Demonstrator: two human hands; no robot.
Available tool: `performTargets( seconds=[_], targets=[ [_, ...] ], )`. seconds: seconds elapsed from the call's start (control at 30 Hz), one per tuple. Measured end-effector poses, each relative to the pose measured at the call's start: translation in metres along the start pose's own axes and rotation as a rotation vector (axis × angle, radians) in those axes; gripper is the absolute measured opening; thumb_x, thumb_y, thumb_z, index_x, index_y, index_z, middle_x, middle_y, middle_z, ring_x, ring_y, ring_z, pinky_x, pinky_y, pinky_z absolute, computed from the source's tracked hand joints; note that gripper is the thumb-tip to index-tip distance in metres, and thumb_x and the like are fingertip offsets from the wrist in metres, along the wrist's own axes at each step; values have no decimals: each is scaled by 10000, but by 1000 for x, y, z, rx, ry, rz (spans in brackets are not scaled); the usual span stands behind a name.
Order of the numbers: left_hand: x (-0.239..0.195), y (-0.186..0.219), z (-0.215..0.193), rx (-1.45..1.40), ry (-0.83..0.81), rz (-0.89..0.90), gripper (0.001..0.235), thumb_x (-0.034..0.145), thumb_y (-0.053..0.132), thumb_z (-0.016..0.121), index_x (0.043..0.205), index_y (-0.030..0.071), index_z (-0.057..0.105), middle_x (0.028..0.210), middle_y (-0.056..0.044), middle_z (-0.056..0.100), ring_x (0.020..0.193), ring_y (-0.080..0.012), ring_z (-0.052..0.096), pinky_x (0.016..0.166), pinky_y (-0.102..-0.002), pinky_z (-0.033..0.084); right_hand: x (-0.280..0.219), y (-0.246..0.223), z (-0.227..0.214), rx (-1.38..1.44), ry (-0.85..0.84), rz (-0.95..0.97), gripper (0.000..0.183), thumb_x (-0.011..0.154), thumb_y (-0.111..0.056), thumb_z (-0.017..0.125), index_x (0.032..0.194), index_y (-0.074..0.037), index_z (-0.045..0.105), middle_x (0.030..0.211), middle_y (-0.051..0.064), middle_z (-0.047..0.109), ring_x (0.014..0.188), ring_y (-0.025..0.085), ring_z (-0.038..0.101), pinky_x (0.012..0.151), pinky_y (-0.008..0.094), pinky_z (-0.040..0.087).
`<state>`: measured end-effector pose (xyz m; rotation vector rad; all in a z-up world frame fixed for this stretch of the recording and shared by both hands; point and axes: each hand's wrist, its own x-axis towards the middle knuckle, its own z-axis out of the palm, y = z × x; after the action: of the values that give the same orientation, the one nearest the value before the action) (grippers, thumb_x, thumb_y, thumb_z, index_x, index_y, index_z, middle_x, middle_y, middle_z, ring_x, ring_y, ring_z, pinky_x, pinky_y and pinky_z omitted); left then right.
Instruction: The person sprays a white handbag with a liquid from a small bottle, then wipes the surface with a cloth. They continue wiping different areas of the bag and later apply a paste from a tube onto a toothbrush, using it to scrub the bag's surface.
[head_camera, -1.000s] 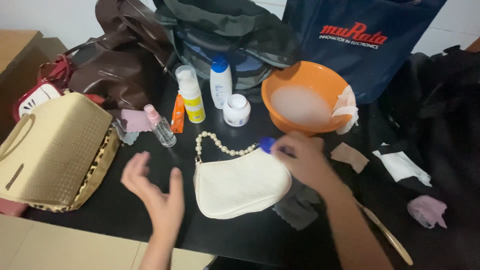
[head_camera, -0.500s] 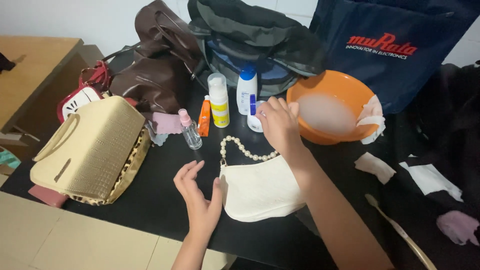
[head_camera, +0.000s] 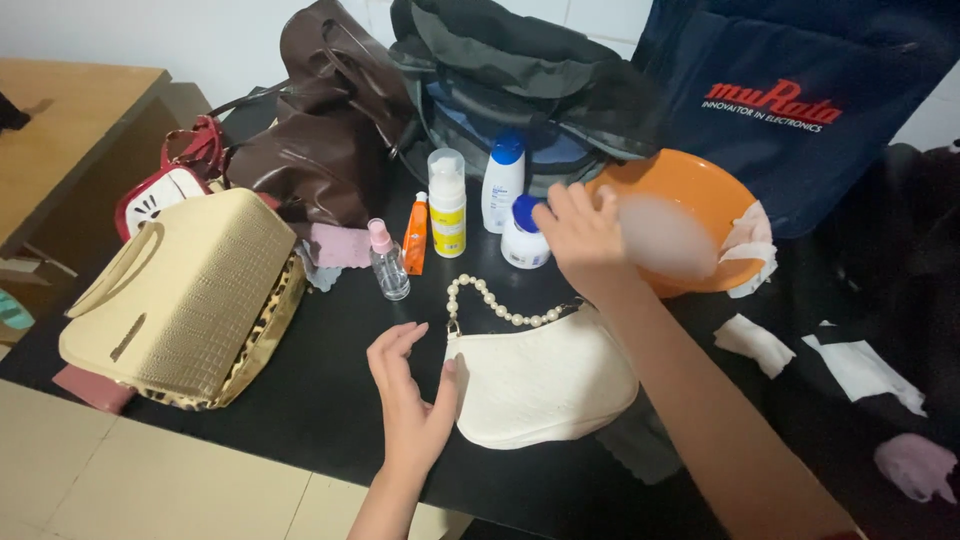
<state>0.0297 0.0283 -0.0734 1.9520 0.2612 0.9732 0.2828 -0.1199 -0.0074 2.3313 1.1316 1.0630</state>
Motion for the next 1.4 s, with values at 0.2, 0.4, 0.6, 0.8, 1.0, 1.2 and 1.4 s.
performTargets(
  seconds=[0.2, 0.4, 0.6, 0.8, 1.0, 1.2, 1.4],
  targets=[
    [0, 1, -2, -45, 4, -32, 435, 917, 234, 672, 1314, 112, 543, 1355, -124, 466, 1304, -257, 507, 1041, -367, 445, -2, -2, -2, 76, 160, -2, 430, 764, -241, 931, 1142, -164, 742, 1137, 92, 673, 1044, 232, 623, 951, 464, 513],
    [2, 0, -2, -57, -14, -4, 406, 933, 204, 650, 1309, 89, 545, 1325, -127, 506, 1273, -263, 512, 1025, -378, 430, 16, 5, -20, 677, -157, 401, 459, 871, -266, 689, 1313, -182, 594, 1329, 67, 601, 1230, 307, 512, 1038, 528, 291],
    [2, 1, -3, -59, -3, 12, 376, 935, 191, 651, 1278, 79, 545, 1287, -119, 535, 1232, -259, 534, 991, -370, 439, 29, 6, -16, 652, -455, 428, 415, 1002, -416, 566, 1350, -203, 640, 1410, 37, 635, 1386, 260, 493, 1204, 646, 94],
    [3, -1, -4, -44, -17, 7, 370, 946, 223, 633, 1279, 81, 559, 1274, -113, 549, 1228, -251, 537, 982, -375, 435, 25, 9, 0, 623, -256, 370, 199, 1022, -325, 618, 1058, -190, 760, 1231, 34, 688, 1228, 252, 565, 1147, 622, 142],
    [3, -3, -2, -59, -6, -53, 380, 915, 236, 659, 1259, 98, 576, 1289, -104, 556, 1233, -247, 554, 998, -373, 465, 26, 20, -25, 1015, -159, 658, 319, 1119, -289, 358, 1320, -72, 480, 1157, 163, 641, 1006, 293, 662, 811, 401, 534],
    [4, 0, -4, -68, -11, 2, 359, 934, 208, 641, 1260, 77, 573, 1266, -115, 547, 1220, -245, 541, 984, -360, 442, 44, 9, 3, 952, -290, 334, 354, 1117, -153, 344, 1124, -19, 672, 1119, 185, 582, 1010, 306, 622, 982, 432, 467],
    [5, 0, -4, -69, -5, -27, 341, 933, 216, 648, 1241, 87, 577, 1269, -104, 549, 1219, -237, 549, 982, -356, 450, 58, -2, 7, 528, -365, 277, 252, 1040, -209, 609, 1227, -71, 704, 1244, 163, 624, 1106, 307, 622, 1012, 479, 422]
  ],
)
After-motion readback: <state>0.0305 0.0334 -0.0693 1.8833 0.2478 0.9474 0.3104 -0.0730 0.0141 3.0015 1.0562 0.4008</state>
